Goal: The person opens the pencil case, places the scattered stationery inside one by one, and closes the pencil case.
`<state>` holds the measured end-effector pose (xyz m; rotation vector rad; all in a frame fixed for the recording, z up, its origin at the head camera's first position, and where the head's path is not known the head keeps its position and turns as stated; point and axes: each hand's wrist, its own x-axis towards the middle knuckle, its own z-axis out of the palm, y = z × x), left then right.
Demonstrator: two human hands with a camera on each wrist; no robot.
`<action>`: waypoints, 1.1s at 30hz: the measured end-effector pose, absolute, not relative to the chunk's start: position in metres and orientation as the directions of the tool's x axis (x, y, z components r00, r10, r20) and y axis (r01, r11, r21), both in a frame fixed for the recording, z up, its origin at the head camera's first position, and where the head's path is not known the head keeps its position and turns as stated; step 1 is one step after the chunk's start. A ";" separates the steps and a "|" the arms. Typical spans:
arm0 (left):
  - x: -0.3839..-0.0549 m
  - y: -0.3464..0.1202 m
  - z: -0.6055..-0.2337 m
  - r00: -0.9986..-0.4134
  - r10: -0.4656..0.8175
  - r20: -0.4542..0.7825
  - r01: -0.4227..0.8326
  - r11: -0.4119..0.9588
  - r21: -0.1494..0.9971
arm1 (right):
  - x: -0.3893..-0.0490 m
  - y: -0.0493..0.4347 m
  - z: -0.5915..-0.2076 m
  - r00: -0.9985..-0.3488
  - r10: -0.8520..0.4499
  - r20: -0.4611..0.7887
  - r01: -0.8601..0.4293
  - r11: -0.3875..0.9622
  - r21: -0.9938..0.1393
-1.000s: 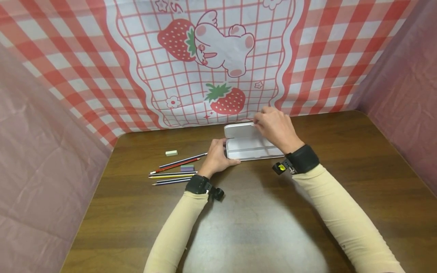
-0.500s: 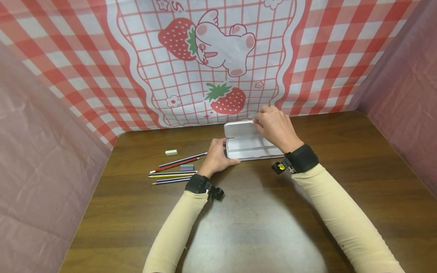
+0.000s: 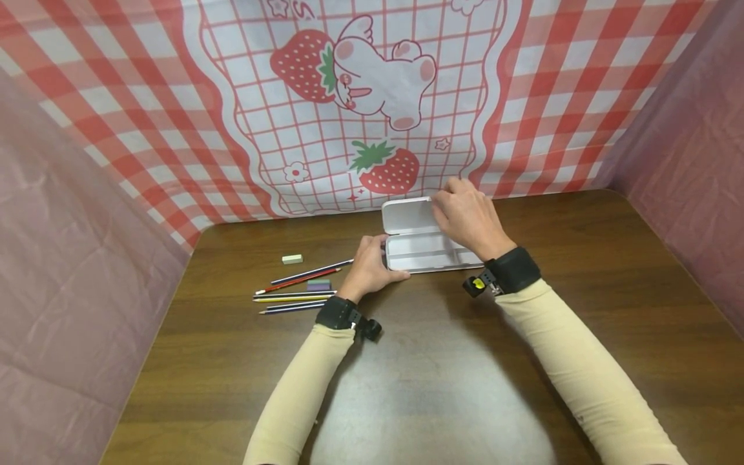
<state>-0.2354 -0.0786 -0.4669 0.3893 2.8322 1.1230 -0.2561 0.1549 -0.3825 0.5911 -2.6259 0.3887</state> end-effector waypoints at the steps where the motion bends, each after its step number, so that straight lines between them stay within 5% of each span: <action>1: -0.235 -0.079 -0.467 -0.965 0.260 0.027 0.208 0.701 0.683 | -0.257 0.155 -0.384 -0.826 -0.342 0.448 -0.457 0.872 -0.176; 13: -0.234 -0.079 -0.465 -0.964 0.264 0.021 0.207 0.700 0.683 | -0.266 0.157 -0.394 -0.920 -0.310 0.241 -0.363 0.904 -0.224; 33: -0.235 -0.080 -0.466 -0.965 0.264 0.004 0.195 0.703 0.684 | -0.278 0.158 -0.414 -0.942 -0.335 0.020 -0.324 0.893 -0.313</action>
